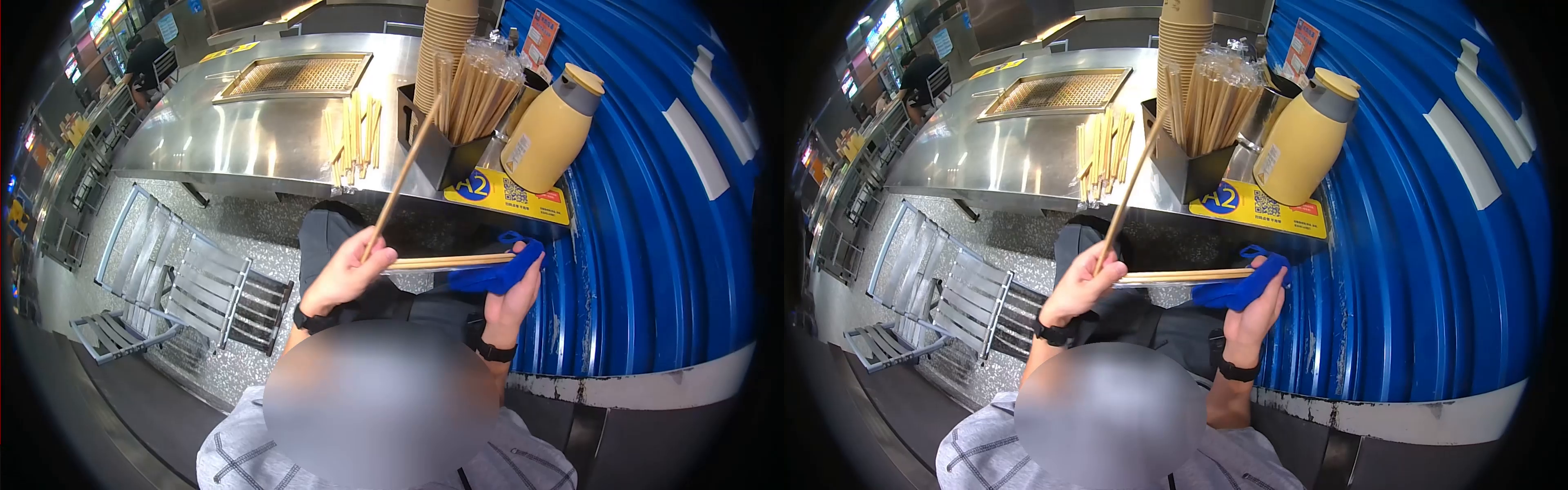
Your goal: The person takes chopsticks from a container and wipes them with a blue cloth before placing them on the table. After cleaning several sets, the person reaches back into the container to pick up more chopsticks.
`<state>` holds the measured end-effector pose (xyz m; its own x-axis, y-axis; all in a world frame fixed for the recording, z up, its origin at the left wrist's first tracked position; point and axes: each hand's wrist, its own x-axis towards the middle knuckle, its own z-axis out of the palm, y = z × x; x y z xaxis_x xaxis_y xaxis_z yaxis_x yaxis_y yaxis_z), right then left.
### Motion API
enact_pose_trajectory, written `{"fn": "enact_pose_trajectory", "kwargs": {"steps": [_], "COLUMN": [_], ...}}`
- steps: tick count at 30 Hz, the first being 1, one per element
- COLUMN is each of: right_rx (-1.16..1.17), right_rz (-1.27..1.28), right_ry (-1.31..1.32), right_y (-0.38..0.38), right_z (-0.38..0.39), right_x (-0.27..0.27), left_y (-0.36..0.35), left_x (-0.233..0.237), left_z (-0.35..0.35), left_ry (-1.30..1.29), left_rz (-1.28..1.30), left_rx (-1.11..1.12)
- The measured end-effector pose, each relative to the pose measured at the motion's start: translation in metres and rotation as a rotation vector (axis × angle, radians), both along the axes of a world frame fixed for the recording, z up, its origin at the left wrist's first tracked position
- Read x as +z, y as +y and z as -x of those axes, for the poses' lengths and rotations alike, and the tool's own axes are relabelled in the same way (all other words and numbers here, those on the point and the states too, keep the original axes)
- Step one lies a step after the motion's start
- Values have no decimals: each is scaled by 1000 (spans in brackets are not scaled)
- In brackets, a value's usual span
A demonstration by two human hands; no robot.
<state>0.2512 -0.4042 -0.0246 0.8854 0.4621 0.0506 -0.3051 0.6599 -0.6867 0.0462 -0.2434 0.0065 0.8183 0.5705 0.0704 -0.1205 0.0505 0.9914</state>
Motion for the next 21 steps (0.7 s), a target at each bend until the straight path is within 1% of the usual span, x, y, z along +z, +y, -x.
{"fn": "enact_pose_trajectory", "kwargs": {"steps": [2, 4, 6, 7, 8, 10, 11, 12, 14, 15, 16, 18, 21], "right_rx": [-62, -155, -119, -113, -108, -82, -59, -34, 9, 36, 61, 83, 116], "right_rz": [3, 44, 31, 21, 12, 5, 5, 6, -3, -15, -25, -16, 20], "right_ry": [24, 101, 90, 128, 168, 226, 242, 254, 261, 238, 213, 225, 248], "right_y": [-1, -1, -5, -3, -2, 2, 5, 8, 14, 15, 15, 17, 18], "right_z": [-3, -9, -18, -19, -17, -11, -7, -4, 1, 2, 3, 8, 12], "right_x": [1, 0, -12, -15, -15, -17, -17, -16, -20, -23, -24, -21, -22], "left_y": [14, 31, 49, 57, 62, 75, 83, 88, 96, 104, 117, 130, 167], "left_x": [-1, -2, -3, -7, -6, -8, -15, -14, -9, -13, -17, -10, -26], "left_z": [14, 36, 57, 63, 64, 60, 50, 46, 27, 18, 14, -10, -23], "left_ry": [45, 23, -16, -50, -76, -42, -29, -6, -71, -118, -75, -61, 461], "left_rz": [-16, 79, 72, 40, 50, -10, -20, -74, -105, -130, -169, -372, -880], "left_rx": [63, 80, 181, 282, 378, 526, 679, 680, 766, 764, 743, 690, 752]}}
